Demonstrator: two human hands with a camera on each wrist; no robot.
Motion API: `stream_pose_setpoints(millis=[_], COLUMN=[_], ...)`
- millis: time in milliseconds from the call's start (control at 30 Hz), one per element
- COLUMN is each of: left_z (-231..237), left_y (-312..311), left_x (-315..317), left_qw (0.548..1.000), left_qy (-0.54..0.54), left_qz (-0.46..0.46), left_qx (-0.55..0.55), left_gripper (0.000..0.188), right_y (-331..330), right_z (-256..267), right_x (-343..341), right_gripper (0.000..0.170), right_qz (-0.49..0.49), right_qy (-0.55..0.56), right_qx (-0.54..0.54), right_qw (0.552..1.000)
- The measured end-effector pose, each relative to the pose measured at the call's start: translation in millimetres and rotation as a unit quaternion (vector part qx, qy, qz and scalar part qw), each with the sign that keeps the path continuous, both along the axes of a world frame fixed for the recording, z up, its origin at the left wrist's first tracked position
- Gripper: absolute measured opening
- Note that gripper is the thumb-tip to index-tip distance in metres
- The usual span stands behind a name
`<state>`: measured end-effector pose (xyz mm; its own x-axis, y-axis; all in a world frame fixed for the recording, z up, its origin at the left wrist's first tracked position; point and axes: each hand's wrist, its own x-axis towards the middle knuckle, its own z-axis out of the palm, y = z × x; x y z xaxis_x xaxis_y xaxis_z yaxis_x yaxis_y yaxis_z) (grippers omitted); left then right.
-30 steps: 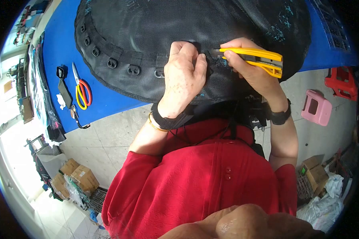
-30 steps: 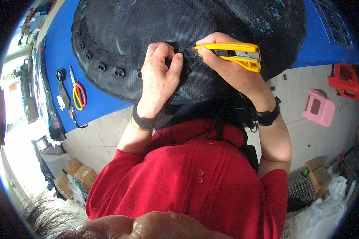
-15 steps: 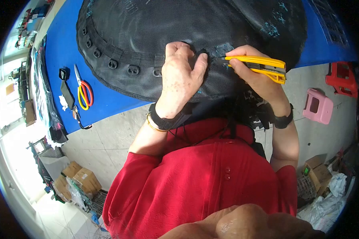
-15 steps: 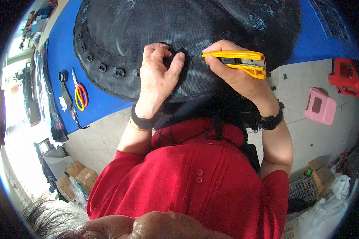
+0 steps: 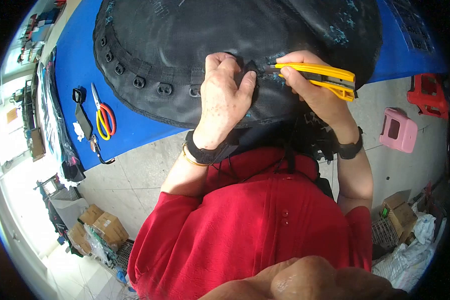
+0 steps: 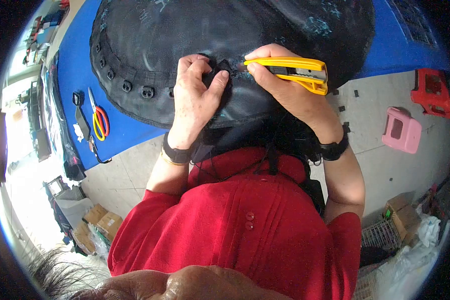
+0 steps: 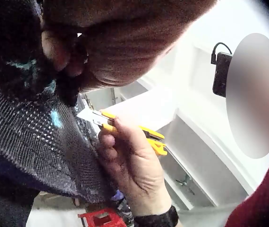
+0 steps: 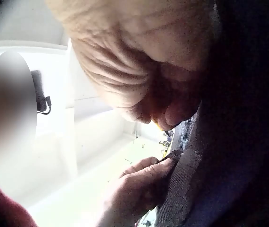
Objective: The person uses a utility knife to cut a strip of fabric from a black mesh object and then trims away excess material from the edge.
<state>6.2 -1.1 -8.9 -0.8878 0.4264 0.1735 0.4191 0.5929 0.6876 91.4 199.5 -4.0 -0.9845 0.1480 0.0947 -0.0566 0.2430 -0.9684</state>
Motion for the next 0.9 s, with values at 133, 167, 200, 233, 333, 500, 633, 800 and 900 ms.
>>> stream_pose_setpoints(millis=[133, 167, 200, 233, 333, 500, 633, 800, 900], left_z=[0.8, -0.3, -1.2, -2.0, -0.1, -3.1, -4.6, -5.1, -5.2], left_y=[0.0, -0.3, -0.5, -0.7, -0.2, -0.3, -1.2, -1.2, -1.5], left_x=[-0.7, -1.0, -1.2, -1.4, -0.8, -2.3, -2.0, -2.4, -2.6], left_qw=[1.0, 1.0, 1.0, 1.0, 1.0, 0.999, 1.0, 1.0, 1.0], left_qy=[0.003, 0.014, 0.015, 0.016, -0.001, 0.01, 0.001, 0.001, 0.003], left_qz=[-0.01, -0.017, -0.017, -0.017, -0.014, -0.015, -0.006, 0.0, -0.001], left_qx=[0.008, 0.011, 0.013, 0.016, 0.025, 0.028, 0.023, 0.023, 0.021], left_gripper=[0.025, 0.023, 0.023, 0.023, 0.023, 0.022, 0.026, 0.027, 0.026], right_y=[-4.3, -5.0, -5.2, -5.5, -5.4, -4.0, -2.0, -0.1, 1.0], right_z=[-4.5, -3.7, -3.6, -3.4, -3.3, 4.1, 3.6, -0.9, 0.4], right_x=[-5.9, -6.0, -6.5, -7.0, -8.2, -7.3, -3.8, 1.2, 5.7], right_gripper=[0.015, 0.014, 0.014, 0.014, 0.013, 0.013, 0.012, 0.012, 0.011], right_qz=[0.01, 0.016, 0.018, 0.019, 0.012, 0.01, 0.01, 0.011, 0.013], right_qy=[0.035, 0.042, 0.041, 0.041, 0.023, 0.006, -0.001, -0.012, -0.02], right_qx=[0.038, 0.056, 0.057, 0.059, 0.03, 0.054, 0.043, 0.028, 0.035], right_qw=[0.999, 0.997, 0.997, 0.997, 0.999, 0.998, 0.999, 0.999, 0.999])
